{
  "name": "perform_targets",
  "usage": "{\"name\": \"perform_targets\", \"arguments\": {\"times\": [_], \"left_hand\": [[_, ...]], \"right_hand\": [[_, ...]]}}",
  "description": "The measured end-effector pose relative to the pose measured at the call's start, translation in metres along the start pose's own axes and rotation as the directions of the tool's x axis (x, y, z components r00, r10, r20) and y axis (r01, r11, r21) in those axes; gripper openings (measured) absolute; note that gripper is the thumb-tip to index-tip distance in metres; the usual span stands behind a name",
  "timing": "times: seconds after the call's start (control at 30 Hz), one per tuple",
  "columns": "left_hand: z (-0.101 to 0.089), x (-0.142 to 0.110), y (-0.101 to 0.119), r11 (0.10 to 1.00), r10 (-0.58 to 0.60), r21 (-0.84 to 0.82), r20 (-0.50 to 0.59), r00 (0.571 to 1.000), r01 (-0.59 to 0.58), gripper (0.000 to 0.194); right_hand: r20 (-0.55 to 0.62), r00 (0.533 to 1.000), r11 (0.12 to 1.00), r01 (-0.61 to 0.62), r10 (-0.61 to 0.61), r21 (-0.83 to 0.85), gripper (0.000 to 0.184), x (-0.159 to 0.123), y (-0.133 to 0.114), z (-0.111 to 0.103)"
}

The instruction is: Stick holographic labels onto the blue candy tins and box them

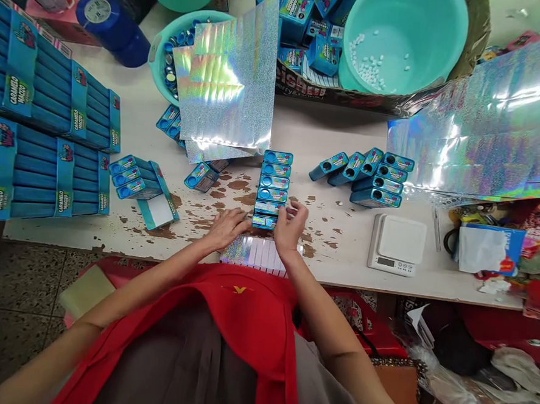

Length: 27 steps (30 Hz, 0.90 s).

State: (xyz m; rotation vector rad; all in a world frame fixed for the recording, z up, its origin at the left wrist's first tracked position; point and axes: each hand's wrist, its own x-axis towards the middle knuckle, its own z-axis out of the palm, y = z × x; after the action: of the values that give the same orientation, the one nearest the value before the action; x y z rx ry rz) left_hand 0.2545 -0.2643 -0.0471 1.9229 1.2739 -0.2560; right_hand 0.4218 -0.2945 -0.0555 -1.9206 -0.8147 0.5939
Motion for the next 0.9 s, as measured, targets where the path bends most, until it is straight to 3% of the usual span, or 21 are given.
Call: {"name": "perform_targets", "arguments": {"times": [0.07, 0.17, 0.23, 0.3, 0.53, 0.7, 0.83, 0.9], "left_hand": [[0.003, -0.007, -0.013, 0.993, 0.016, 0.112, 0.046, 0.999, -0.021, 0.041], [0.012, -0.013, -0.022, 0.988, 0.028, 0.146, 0.114, 0.993, -0.045, 0.03], [0.017, -0.014, -0.023, 0.995, 0.028, 0.092, 0.123, 0.992, -0.04, 0.025], [0.018, -0.013, -0.022, 0.999, 0.032, 0.033, 0.123, 0.992, -0.036, 0.027], [0.017, -0.008, -0.023, 0.999, -0.034, -0.035, 0.104, 0.994, 0.038, 0.029], [0.021, -0.004, -0.023, 0.991, -0.096, -0.084, 0.108, 0.99, 0.105, 0.028], [0.025, -0.002, -0.024, 0.988, -0.109, -0.104, 0.092, 0.99, 0.118, 0.026], [0.027, -0.003, -0.025, 0.987, -0.108, -0.107, 0.073, 0.991, 0.116, 0.025]], "right_hand": [[-0.01, 0.975, 0.974, 0.223, -0.224, -0.031, 0.019, -0.016, -0.005, -0.012], [0.228, 0.849, 0.875, 0.483, -0.477, 0.033, 0.005, -0.044, -0.006, -0.026], [0.429, 0.753, 0.851, 0.518, -0.499, 0.083, 0.009, -0.057, 0.002, -0.027], [0.556, 0.69, 0.843, 0.537, -0.463, 0.036, 0.015, -0.064, 0.015, -0.023], [0.778, 0.496, 0.638, 0.752, -0.386, -0.163, 0.031, -0.063, 0.044, -0.008], [0.798, 0.433, 0.563, 0.813, -0.419, -0.146, 0.026, -0.064, 0.045, -0.012], [0.82, 0.427, 0.57, 0.807, -0.381, -0.156, 0.015, -0.064, 0.033, -0.017], [0.812, 0.454, 0.634, 0.761, -0.366, -0.139, 0.016, -0.062, 0.019, -0.023]]}}
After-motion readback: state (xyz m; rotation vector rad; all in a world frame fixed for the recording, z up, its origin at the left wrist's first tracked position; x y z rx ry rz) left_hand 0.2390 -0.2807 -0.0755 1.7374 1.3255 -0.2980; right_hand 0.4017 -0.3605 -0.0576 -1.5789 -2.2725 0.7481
